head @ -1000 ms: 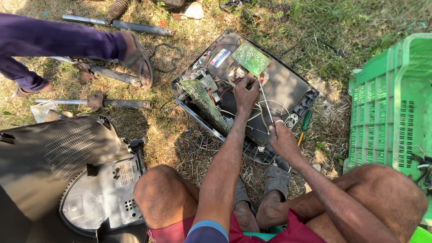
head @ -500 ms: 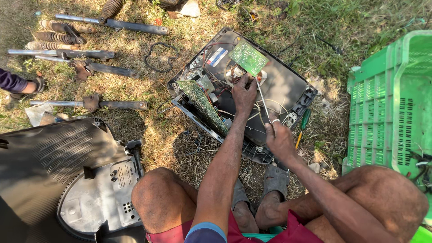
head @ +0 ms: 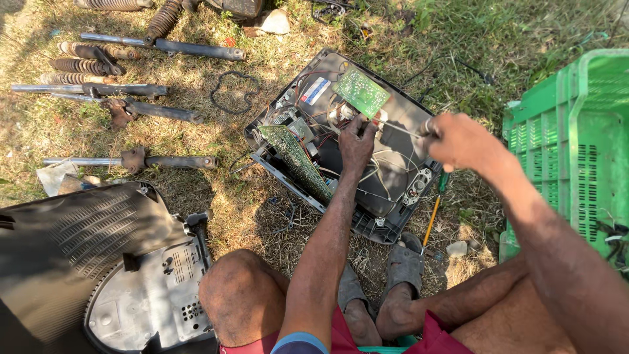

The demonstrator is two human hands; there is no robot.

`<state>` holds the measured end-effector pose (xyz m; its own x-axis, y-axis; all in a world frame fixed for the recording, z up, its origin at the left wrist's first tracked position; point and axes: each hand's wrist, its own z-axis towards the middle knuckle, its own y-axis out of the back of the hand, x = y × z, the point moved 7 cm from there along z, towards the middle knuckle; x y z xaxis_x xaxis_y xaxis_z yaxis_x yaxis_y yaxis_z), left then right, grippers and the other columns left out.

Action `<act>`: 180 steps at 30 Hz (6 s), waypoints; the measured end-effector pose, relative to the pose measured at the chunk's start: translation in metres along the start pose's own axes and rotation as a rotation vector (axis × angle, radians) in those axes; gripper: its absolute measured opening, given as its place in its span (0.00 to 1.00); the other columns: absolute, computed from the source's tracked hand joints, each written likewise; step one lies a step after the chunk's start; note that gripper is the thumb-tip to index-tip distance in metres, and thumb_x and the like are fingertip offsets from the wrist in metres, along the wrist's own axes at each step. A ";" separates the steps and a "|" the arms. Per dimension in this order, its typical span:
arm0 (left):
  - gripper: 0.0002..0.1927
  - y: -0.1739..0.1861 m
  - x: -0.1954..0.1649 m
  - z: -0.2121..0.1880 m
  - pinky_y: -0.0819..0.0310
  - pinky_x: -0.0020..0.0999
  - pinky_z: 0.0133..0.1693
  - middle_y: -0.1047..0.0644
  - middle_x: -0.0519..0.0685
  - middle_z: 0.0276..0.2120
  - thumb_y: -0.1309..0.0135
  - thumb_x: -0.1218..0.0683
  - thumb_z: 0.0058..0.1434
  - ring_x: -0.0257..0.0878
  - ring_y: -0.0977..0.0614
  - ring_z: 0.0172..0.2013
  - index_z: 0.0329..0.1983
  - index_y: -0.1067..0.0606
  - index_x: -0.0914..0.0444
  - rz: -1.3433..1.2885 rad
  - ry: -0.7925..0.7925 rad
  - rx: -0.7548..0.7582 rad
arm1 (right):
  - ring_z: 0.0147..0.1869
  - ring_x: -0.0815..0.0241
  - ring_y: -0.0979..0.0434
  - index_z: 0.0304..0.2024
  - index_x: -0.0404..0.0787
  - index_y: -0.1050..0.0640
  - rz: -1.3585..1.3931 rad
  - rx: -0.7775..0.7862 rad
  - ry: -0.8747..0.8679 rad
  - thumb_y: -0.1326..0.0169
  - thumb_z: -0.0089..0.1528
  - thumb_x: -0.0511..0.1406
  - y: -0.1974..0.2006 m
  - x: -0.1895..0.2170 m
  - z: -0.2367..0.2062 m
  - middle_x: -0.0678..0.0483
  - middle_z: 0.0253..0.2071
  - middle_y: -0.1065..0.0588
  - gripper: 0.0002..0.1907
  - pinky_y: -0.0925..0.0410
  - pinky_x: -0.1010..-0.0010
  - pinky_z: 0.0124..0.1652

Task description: The person sits on the ground and uses a screwdriver to remove screws and detach a circuit board from an open electronic device. They manipulate wires and components inside the casing, then place the board back and continue adjusting internal parts.

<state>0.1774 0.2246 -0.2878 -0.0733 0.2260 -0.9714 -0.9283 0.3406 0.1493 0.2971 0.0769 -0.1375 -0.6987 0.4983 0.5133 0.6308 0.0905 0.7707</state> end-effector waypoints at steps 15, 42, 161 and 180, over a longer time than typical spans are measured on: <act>0.14 0.003 -0.011 0.005 0.22 0.45 0.40 0.16 0.56 0.35 0.40 0.48 0.62 0.46 0.15 0.33 0.50 0.18 0.54 0.342 -0.120 -0.103 | 0.46 0.39 0.18 0.55 0.47 0.21 -0.182 -0.235 0.090 0.46 0.60 0.35 0.007 0.015 0.003 0.38 0.40 0.20 0.19 0.27 0.50 0.49; 0.14 -0.003 0.023 0.020 0.24 0.36 0.39 0.17 0.51 0.33 0.46 0.52 0.68 0.35 0.20 0.33 0.52 0.17 0.60 -0.072 0.039 0.052 | 0.37 0.53 0.16 0.51 0.36 0.21 0.080 -0.387 0.187 0.46 0.61 0.30 0.011 0.010 -0.018 0.42 0.36 0.18 0.15 0.24 0.62 0.42; 0.15 -0.011 -0.021 0.007 0.28 0.34 0.50 0.17 0.47 0.40 0.47 0.50 0.69 0.34 0.20 0.43 0.53 0.21 0.61 -0.557 0.252 0.183 | 0.22 0.62 0.28 0.69 0.37 0.31 0.143 -0.605 0.282 0.50 0.67 0.30 -0.122 -0.012 -0.018 0.47 0.28 0.24 0.26 0.31 0.67 0.22; 0.12 -0.021 -0.003 0.016 0.25 0.35 0.51 0.16 0.52 0.40 0.45 0.58 0.66 0.37 0.17 0.43 0.51 0.21 0.66 -0.789 0.395 0.199 | 0.31 0.53 0.19 0.70 0.37 0.33 0.232 -0.651 0.317 0.49 0.63 0.25 -0.123 0.002 -0.025 0.41 0.34 0.22 0.31 0.27 0.59 0.32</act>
<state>0.2035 0.2318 -0.2854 0.4035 -0.4577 -0.7923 -0.6843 0.4238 -0.5934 0.2096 0.0453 -0.2212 -0.6980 0.1619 0.6975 0.5158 -0.5620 0.6466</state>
